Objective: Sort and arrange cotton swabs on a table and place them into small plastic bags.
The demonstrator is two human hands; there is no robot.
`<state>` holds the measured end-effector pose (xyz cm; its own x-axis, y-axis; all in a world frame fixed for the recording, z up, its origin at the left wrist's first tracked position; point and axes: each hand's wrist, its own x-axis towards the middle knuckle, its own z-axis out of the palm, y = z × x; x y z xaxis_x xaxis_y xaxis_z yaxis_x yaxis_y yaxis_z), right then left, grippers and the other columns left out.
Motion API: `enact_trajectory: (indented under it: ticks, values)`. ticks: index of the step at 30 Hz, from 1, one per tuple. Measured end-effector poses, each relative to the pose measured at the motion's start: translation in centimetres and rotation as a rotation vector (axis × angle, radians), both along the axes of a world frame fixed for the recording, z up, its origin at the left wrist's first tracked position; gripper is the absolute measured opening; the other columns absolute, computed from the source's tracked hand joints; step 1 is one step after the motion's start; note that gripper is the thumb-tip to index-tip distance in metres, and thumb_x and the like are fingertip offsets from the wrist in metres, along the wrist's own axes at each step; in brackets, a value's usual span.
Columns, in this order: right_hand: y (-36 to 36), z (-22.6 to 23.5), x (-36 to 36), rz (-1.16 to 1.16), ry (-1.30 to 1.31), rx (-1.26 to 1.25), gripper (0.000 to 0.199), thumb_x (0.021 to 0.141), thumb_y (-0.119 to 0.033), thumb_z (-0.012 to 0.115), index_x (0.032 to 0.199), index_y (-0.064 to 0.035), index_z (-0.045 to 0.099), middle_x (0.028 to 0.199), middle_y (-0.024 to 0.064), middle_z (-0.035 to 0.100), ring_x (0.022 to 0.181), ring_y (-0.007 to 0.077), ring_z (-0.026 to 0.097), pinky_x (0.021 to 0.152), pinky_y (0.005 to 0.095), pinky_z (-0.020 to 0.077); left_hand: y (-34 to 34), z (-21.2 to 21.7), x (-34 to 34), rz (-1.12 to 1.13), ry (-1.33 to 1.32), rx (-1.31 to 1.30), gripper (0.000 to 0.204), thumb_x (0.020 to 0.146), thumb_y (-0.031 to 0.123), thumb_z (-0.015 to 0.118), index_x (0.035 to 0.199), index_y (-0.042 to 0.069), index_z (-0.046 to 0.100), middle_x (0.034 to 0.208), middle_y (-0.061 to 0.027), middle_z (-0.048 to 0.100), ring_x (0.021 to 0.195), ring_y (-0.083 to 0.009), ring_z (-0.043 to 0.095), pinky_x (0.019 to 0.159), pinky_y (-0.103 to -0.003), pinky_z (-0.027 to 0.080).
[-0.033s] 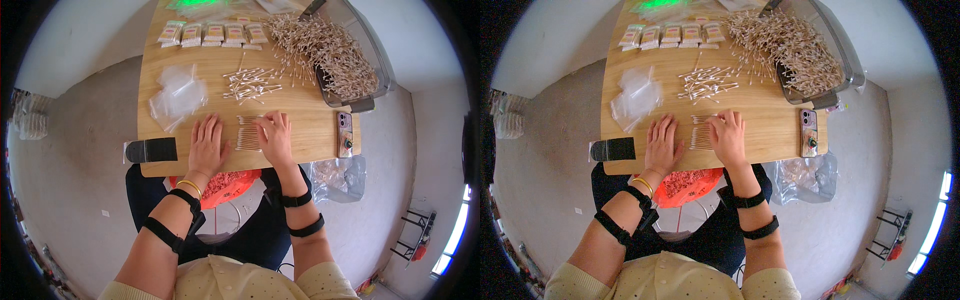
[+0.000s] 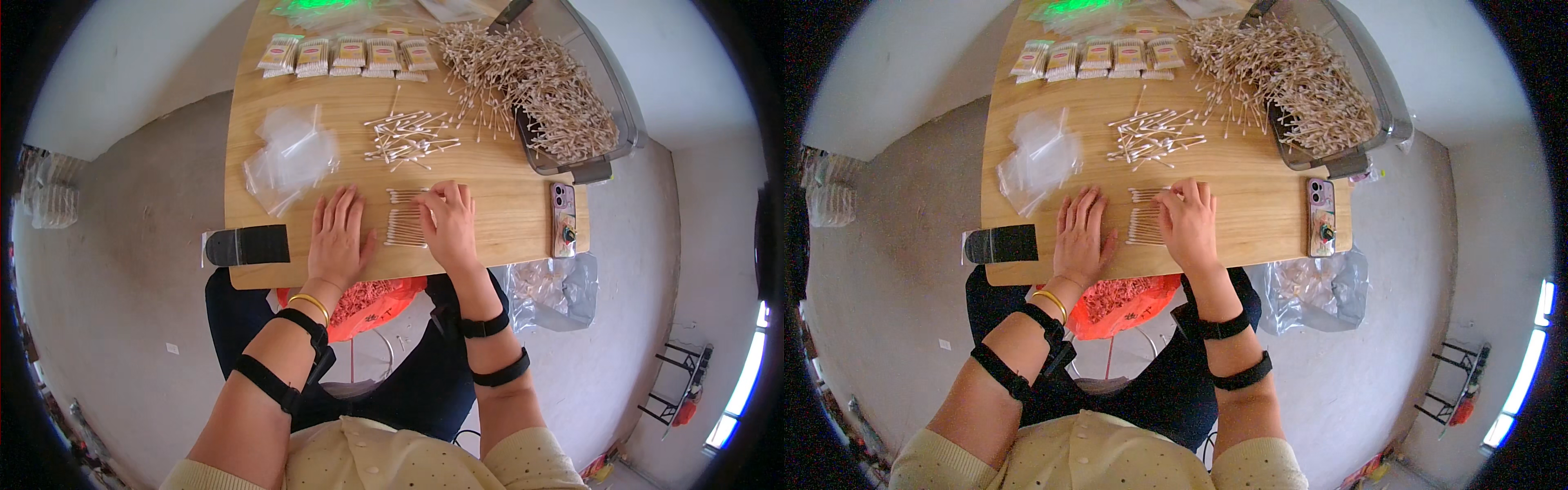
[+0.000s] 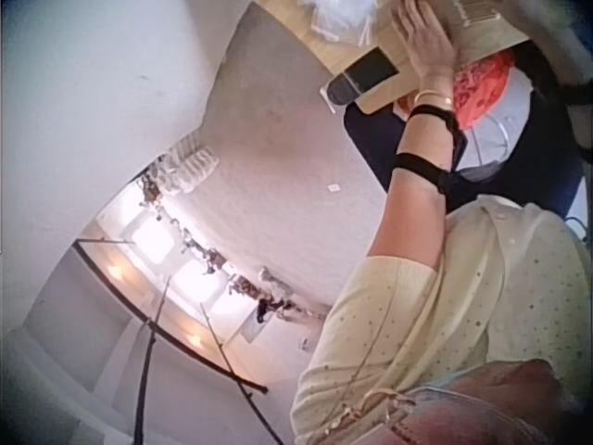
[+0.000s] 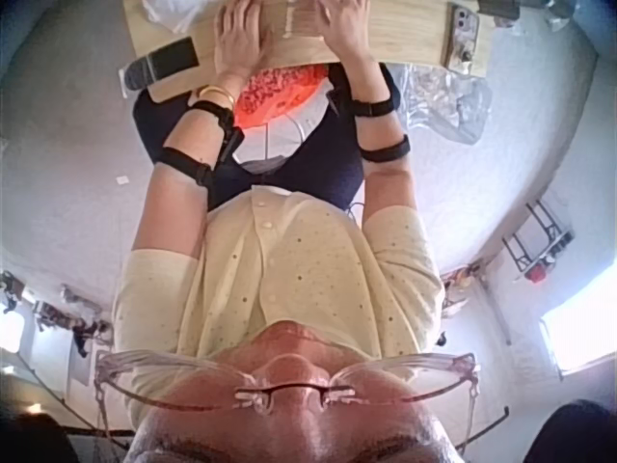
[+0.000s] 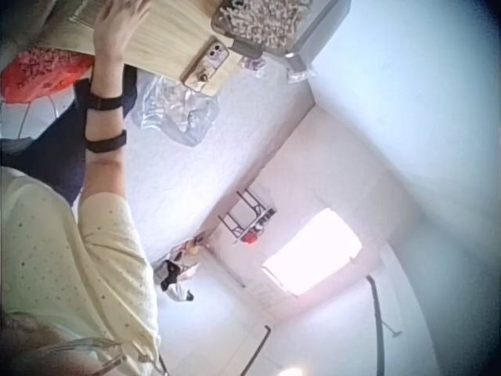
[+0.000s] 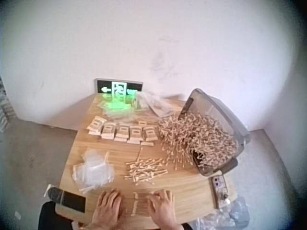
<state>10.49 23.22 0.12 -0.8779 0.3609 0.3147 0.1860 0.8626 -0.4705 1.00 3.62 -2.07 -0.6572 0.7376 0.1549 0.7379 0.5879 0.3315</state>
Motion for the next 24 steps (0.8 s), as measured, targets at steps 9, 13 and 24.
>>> enact_trajectory:
  ticks: [9, 13, 24]
  values:
    - [0.4, 0.5, -0.6, 0.014, -0.034, -0.006, 0.02, 0.079, -0.001, 0.066, 0.093, -0.0145, 0.072, 0.104, 0.007, 0.056, 0.104, 0.0309, 0.053, 0.089, 0.0445, 0.0433, 0.0, 0.3, 0.0, -0.005, -0.007, -0.011, 0.06, 0.095, 0.035, 0.059, 0.146, 0.004, 0.046, 0.156, -0.0129, 0.04, 0.15, -0.0301, 0.032, 0.127, -0.051, 0.019]
    - [0.5, 0.7, -0.9, 0.018, -0.043, 0.001, 0.021, 0.081, 0.0, 0.064, 0.093, -0.0151, 0.072, 0.103, 0.0061, 0.056, 0.103, 0.0303, 0.053, 0.09, 0.0441, 0.0423, 0.1, 0.1, 0.1, -0.011, -0.011, -0.016, 0.061, 0.095, 0.035, 0.06, 0.146, 0.005, 0.046, 0.156, -0.0129, 0.04, 0.15, -0.0302, 0.033, 0.127, -0.051, 0.019]
    - [-0.1, 0.9, -0.3, 0.016, -0.141, -0.013, 0.028, 0.081, 0.003, 0.06, 0.098, -0.0141, 0.073, 0.105, 0.0075, 0.057, 0.106, 0.0316, 0.052, 0.093, 0.0442, 0.0418, -0.1, 0.3, 0.1, -0.009, 0.009, -0.02, 0.061, 0.095, 0.034, 0.06, 0.146, 0.004, 0.045, 0.156, -0.013, 0.04, 0.15, -0.0305, 0.033, 0.127, -0.051, 0.018]
